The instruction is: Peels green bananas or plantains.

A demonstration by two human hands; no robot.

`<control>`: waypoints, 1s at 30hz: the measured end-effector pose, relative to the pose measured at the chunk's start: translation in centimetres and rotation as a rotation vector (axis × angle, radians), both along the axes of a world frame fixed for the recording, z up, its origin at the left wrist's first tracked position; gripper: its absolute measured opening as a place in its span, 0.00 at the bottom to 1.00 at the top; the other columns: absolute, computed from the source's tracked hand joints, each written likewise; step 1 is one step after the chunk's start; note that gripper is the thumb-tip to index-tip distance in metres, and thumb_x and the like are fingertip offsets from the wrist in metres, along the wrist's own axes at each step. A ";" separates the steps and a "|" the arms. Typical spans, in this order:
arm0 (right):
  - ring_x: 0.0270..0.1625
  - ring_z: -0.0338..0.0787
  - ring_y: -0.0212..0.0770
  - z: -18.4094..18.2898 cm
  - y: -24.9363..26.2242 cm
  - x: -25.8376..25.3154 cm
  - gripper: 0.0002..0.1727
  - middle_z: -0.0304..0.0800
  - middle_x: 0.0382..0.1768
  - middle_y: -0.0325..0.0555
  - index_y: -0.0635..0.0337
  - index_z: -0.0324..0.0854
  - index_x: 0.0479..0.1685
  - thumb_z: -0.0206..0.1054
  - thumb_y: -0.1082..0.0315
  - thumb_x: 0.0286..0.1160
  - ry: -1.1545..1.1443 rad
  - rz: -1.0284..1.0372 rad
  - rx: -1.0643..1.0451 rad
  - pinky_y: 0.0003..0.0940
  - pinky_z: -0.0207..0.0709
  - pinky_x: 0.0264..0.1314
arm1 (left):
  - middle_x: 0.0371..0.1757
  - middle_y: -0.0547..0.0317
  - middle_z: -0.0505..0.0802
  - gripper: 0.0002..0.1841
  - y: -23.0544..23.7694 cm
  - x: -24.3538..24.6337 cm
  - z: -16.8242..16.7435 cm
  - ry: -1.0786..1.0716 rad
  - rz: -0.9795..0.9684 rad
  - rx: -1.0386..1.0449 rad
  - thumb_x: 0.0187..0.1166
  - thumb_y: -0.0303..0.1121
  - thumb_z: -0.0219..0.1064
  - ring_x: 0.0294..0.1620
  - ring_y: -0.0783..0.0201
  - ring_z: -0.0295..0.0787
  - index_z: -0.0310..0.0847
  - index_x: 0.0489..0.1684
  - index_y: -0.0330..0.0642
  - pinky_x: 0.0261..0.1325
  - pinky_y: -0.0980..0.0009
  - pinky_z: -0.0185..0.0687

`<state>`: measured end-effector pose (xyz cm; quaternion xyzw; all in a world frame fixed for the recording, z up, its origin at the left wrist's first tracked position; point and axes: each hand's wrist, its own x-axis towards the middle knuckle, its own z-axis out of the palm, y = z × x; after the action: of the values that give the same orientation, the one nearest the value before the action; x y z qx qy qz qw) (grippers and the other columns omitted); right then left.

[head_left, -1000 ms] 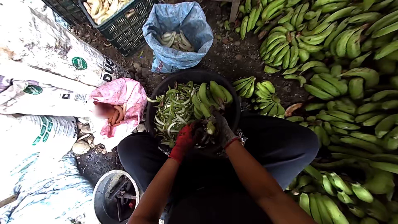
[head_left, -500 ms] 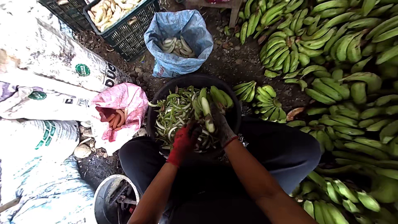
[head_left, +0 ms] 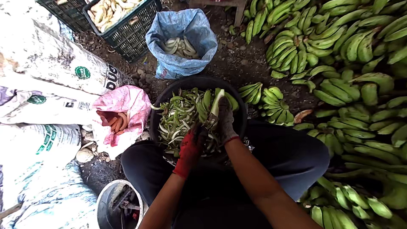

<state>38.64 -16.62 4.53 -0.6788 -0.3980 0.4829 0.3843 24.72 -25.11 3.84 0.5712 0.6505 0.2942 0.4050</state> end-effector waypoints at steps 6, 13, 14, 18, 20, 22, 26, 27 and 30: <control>0.48 0.87 0.35 -1.9 -1.0 0.5 0.23 0.87 0.53 0.47 0.56 0.76 0.74 0.49 0.52 0.94 0.266 0.329 -0.139 0.35 0.84 0.52 | 0.69 0.40 0.87 0.26 4.8 -2.5 -2.3 0.225 0.008 0.013 0.92 0.50 0.49 0.65 0.40 0.87 0.72 0.84 0.52 0.65 0.35 0.79; 0.46 0.90 0.39 -2.7 -0.5 0.9 0.28 0.90 0.50 0.47 0.52 0.78 0.72 0.49 0.42 0.90 0.402 0.233 -0.207 0.40 0.87 0.49 | 0.71 0.44 0.87 0.27 5.7 -2.2 -1.0 0.191 0.006 0.045 0.93 0.53 0.44 0.68 0.42 0.86 0.70 0.85 0.54 0.66 0.35 0.79; 0.45 0.89 0.38 -2.4 -0.2 0.8 0.30 0.90 0.50 0.45 0.50 0.77 0.72 0.48 0.39 0.89 0.379 0.184 -0.175 0.41 0.85 0.47 | 0.69 0.45 0.88 0.28 5.2 -1.7 -1.1 0.206 -0.024 0.063 0.92 0.54 0.45 0.66 0.43 0.87 0.70 0.85 0.54 0.65 0.37 0.81; 0.66 0.84 0.47 0.0 0.2 0.0 0.35 0.82 0.71 0.51 0.46 0.66 0.84 0.45 0.35 0.88 0.145 -0.008 -0.108 0.54 0.80 0.63 | 0.64 0.40 0.89 0.30 1.8 0.5 -1.5 0.267 -0.039 0.143 0.86 0.57 0.50 0.59 0.39 0.89 0.76 0.82 0.53 0.58 0.37 0.81; 0.71 0.81 0.56 0.9 0.7 -0.9 0.43 0.78 0.75 0.55 0.45 0.61 0.87 0.41 0.26 0.83 0.063 -0.124 -0.127 0.64 0.76 0.66 | 0.64 0.38 0.89 0.30 1.0 0.9 -1.6 0.299 0.010 0.168 0.85 0.56 0.51 0.60 0.36 0.88 0.78 0.80 0.50 0.57 0.35 0.80; 0.73 0.80 0.57 1.2 0.9 -1.5 0.45 0.75 0.78 0.55 0.41 0.55 0.91 0.40 0.24 0.81 0.055 -0.205 -0.112 0.65 0.74 0.68 | 0.61 0.37 0.90 0.29 0.8 0.9 -1.5 0.323 0.056 0.167 0.84 0.52 0.53 0.57 0.36 0.89 0.79 0.79 0.49 0.55 0.36 0.81; 0.70 0.82 0.56 0.5 0.6 -1.8 0.42 0.79 0.73 0.55 0.41 0.57 0.89 0.40 0.26 0.82 -0.013 -0.186 -0.027 0.65 0.75 0.68 | 0.63 0.37 0.89 0.27 2.1 0.1 -0.9 0.310 0.035 0.018 0.88 0.49 0.52 0.58 0.38 0.89 0.75 0.82 0.51 0.59 0.38 0.81; 0.70 0.82 0.56 0.3 0.3 -1.5 0.41 0.80 0.73 0.56 0.43 0.59 0.88 0.40 0.28 0.84 -0.046 -0.114 -0.023 0.65 0.74 0.68 | 0.63 0.38 0.89 0.27 2.9 -0.3 -0.9 0.300 0.019 0.004 0.89 0.50 0.51 0.57 0.39 0.90 0.75 0.82 0.51 0.59 0.38 0.82; 0.58 0.86 0.44 -0.5 -0.5 0.3 0.30 0.85 0.63 0.50 0.46 0.68 0.82 0.43 0.41 0.92 0.072 0.196 -0.026 0.49 0.81 0.59 | 0.63 0.39 0.89 0.26 5.4 -1.8 -1.3 0.295 -0.044 0.021 0.91 0.52 0.49 0.55 0.39 0.90 0.74 0.83 0.54 0.56 0.36 0.82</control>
<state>38.91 -17.07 4.01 -0.6237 -0.4421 0.5472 0.3406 22.90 -19.73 2.58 0.6267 0.6871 0.2050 0.3052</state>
